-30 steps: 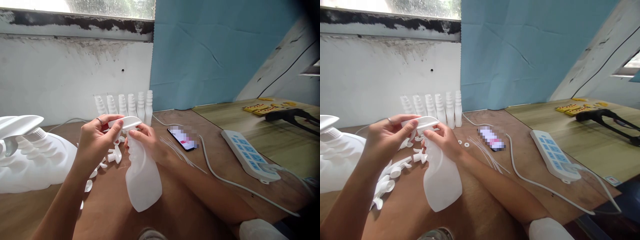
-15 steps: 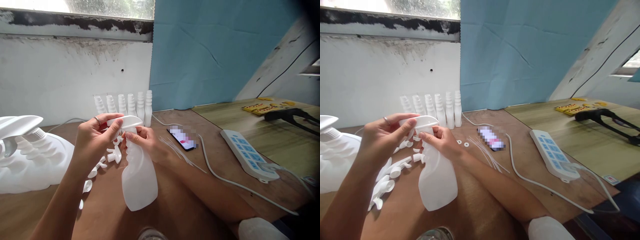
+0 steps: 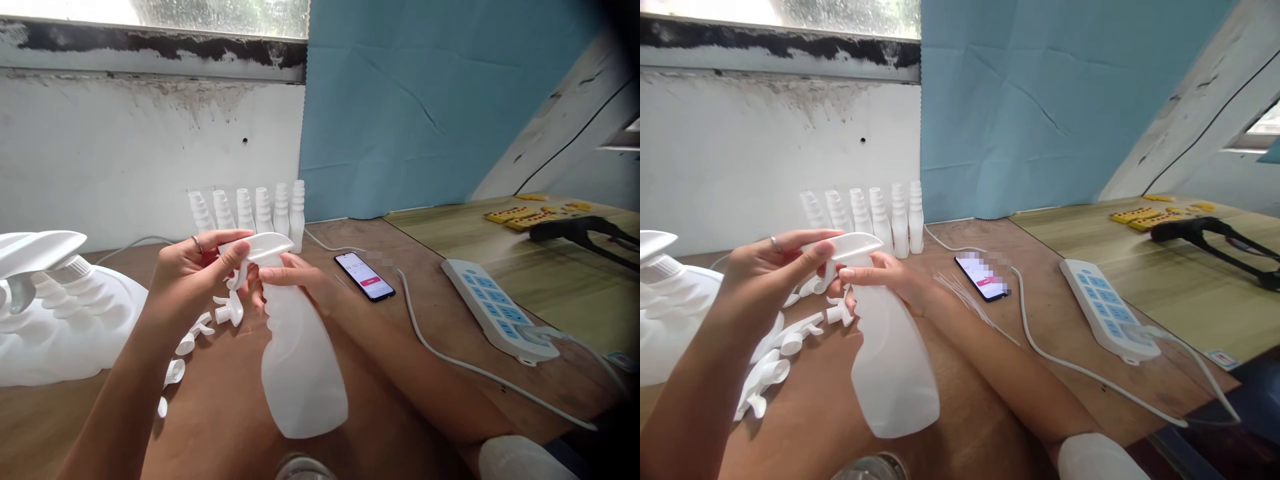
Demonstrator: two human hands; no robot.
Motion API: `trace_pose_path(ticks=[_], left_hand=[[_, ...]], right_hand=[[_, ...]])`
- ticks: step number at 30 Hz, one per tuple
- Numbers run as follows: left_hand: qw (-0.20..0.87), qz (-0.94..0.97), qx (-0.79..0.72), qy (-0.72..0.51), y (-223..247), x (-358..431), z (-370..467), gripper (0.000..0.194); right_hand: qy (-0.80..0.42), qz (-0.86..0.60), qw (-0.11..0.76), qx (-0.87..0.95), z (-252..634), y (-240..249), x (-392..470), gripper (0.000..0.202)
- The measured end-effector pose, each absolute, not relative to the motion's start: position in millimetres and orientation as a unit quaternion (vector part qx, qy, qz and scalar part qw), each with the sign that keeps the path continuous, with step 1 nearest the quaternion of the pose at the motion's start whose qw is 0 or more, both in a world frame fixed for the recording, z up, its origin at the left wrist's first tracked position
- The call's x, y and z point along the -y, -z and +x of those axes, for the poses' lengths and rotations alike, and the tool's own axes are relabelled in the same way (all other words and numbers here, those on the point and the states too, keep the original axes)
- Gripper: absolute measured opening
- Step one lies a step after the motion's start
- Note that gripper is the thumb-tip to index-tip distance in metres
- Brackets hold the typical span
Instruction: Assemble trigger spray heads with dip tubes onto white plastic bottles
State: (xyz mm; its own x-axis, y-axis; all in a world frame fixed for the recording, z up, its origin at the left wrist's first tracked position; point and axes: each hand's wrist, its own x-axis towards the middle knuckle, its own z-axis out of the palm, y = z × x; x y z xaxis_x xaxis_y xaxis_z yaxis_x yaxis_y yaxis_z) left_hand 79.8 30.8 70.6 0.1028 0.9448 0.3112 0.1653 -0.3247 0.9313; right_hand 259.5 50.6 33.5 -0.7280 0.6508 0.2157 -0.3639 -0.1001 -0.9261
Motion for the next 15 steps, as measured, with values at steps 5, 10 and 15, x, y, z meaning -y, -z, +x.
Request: trace_pose_path(ticks=[5,10,15], left_hand=[[0.368,0.656,-0.441,-0.489,-65,-33,83,0.033],[0.345,0.643,-0.432,-0.531,-72,-27,86,0.034],[0.354,0.637,-0.473,-0.495,-63,-25,80,0.03]], right_hand=[[-0.755,-0.141,0.321,0.554,262,-30,-55,0.015],[-0.681,-0.211,0.384,0.587,265,-33,-55,0.008],[-0.684,-0.232,0.433,0.539,268,-35,-54,0.013]])
